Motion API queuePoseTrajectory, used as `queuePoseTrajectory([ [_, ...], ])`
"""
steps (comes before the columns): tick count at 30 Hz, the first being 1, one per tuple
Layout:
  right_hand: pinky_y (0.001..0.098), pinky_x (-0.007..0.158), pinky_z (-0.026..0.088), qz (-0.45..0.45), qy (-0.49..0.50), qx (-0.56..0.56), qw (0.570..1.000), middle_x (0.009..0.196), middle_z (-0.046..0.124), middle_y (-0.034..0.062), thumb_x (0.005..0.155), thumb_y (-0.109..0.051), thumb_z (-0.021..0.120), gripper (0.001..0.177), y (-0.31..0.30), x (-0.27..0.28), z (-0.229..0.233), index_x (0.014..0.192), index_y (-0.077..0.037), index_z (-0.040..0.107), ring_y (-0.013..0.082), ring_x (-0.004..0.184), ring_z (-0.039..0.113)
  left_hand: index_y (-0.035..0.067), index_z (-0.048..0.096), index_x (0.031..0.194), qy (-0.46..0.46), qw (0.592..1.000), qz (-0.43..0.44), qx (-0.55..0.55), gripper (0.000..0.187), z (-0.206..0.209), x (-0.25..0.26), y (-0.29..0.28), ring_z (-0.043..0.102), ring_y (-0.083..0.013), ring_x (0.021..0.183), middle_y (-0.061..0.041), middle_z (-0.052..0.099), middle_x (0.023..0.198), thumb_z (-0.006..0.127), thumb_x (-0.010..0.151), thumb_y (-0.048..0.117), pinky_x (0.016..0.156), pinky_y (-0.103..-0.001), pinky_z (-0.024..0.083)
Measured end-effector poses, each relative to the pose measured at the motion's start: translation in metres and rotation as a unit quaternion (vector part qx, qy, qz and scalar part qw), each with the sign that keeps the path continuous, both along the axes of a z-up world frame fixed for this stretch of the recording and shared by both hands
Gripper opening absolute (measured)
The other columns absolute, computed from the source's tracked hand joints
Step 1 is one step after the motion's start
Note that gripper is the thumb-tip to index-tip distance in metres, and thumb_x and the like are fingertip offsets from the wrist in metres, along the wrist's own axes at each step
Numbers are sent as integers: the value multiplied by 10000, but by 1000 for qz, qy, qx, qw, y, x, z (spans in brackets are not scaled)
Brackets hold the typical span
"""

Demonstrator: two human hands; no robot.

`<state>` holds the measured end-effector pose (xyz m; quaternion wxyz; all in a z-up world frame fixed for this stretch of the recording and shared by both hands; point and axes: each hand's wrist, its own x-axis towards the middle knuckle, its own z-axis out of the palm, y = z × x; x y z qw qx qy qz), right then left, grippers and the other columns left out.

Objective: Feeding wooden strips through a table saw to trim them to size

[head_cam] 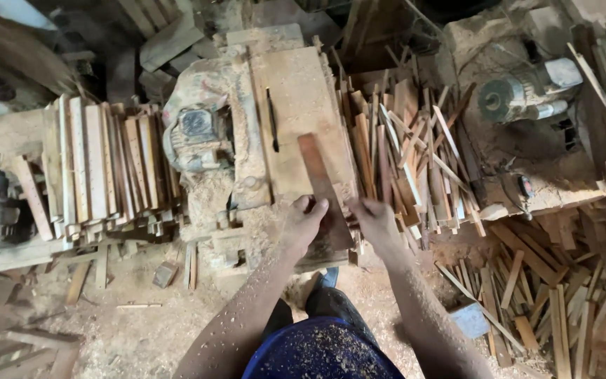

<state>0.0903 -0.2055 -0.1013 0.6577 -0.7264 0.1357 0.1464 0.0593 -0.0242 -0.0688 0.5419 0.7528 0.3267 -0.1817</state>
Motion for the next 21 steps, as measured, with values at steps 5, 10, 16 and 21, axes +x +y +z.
queuePoseTrajectory([
  [5, 337, 653, 609, 140, -114, -249, 951, 757, 761, 25, 879, -536, 751, 274, 77, 31, 16, 930, -273, 810, 210, 751, 755, 70, 665, 1088, -97, 989, 80, -73, 350, -41, -26, 15, 712, -254, 787, -145, 740, 956, 717, 918, 371, 537, -372, 594],
  [10, 362, 870, 614, 180, -71, -358, 913, 998, 799, -7, 811, -656, 737, 432, 131, 31, -13, 1125, -365, 792, 270, 995, 757, -8, 552, 1104, -132, 990, -6, 42, 341, -37, -49, 39, 733, -418, 893, -236, 720, 973, 645, 950, 282, 576, -488, 641],
  [16, 400, 875, 623, 137, -15, -400, 906, 979, 791, -78, 780, -618, 731, 356, 163, 17, 3, 1097, -459, 771, 225, 1001, 754, 55, 564, 1115, -87, 897, -257, 349, 413, 64, -84, 37, 709, -368, 1001, -142, 654, 1075, 563, 937, 427, 816, -442, 603],
  [21, 433, 913, 610, 136, -61, -403, 903, 993, 799, 43, 818, -516, 749, 321, 174, 31, 6, 1080, -339, 806, 299, 1030, 744, 3, -8, 1591, 20, 928, -314, 198, 1167, 114, -88, 44, 643, -449, 1191, -274, 657, 1238, 773, 862, 474, 989, -551, 560],
])
